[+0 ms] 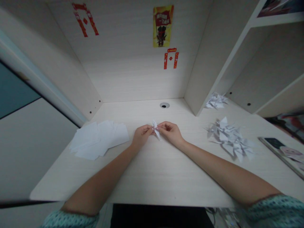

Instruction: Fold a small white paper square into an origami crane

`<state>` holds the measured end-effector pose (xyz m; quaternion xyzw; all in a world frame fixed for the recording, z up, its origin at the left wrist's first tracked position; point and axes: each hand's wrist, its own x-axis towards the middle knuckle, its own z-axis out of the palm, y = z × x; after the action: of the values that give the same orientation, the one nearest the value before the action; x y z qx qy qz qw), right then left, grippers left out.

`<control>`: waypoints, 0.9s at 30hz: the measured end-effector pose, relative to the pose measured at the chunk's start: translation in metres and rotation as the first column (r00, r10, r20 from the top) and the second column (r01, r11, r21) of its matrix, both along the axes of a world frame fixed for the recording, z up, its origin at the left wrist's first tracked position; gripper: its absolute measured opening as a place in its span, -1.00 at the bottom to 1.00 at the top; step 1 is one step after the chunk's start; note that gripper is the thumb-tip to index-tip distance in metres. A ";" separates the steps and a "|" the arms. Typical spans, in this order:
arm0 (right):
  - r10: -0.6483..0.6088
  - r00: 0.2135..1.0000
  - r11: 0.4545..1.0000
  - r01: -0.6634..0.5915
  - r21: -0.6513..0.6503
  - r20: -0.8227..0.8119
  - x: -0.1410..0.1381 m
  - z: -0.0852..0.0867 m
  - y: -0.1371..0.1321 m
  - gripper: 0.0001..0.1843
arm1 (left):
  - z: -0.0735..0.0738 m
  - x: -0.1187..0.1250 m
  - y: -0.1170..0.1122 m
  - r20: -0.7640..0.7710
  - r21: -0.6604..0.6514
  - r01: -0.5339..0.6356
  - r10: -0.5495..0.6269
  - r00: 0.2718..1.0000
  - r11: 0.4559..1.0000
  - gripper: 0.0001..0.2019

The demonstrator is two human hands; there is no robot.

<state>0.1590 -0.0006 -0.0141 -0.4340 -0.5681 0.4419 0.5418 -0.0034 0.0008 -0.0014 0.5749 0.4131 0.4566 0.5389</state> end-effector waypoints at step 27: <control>0.006 0.997 0.997 -0.012 0.079 0.081 -0.001 0.002 -0.004 -0.73 | 0.002 0.002 -0.002 -0.043 0.005 -0.025 0.026 0.999 1.000 -0.77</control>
<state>0.1580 -0.0049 -0.0121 -0.4268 -0.6086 0.4036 0.5334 -0.0017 -0.0011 0.0008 0.5804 0.4307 0.4520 0.5228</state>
